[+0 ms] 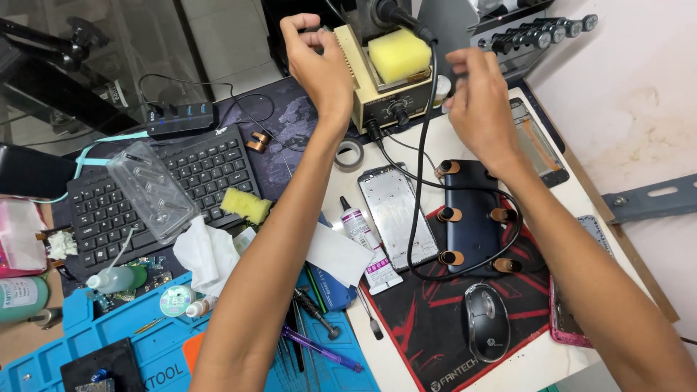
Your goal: The person is performing a repair on a small electronic component, which involves cleaning the part with a tissue, applying adhesive from a tube, and soldering connections using a soldering iron.
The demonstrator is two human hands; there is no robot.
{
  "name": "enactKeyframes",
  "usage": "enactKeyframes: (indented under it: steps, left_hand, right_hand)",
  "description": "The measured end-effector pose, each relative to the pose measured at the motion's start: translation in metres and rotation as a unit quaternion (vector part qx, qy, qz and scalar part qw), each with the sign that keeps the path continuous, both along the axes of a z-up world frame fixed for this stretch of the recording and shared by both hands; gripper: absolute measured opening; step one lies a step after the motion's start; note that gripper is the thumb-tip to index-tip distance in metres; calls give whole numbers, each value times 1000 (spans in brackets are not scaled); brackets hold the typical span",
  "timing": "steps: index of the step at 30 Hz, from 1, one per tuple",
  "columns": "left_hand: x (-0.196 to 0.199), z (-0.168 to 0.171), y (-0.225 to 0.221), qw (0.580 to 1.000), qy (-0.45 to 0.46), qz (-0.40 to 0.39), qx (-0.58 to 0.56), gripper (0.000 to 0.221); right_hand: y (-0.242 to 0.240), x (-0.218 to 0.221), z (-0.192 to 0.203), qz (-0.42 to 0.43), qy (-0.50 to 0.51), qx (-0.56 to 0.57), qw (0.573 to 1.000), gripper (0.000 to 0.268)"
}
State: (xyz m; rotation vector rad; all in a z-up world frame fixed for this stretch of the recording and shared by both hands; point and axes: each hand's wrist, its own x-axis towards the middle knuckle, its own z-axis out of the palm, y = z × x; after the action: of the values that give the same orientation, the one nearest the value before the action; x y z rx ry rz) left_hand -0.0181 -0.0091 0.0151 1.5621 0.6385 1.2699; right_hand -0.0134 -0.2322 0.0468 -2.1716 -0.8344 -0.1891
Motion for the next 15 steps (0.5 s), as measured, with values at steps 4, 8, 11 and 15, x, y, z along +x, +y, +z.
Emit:
enactKeyframes:
  steps: [4,8,11,15]
  left_hand:
    - [-4,4,-1,1000,2,-6,7,18]
    - [-12,8,-6,1000,4,-30,-6,18]
    - [-15,10,-12,999,2,-51,-6,15]
    - [-20,12,-17,996,2,-87,-7,14]
  right_hand:
    - [5,2,15,5,165,-176,970,54]
    - [0,26,-10,51,27,-224,973,15]
    - [-5,16,8,21,1,-242,970,15]
    - [-22,-7,32,9,60,-282,958,35]
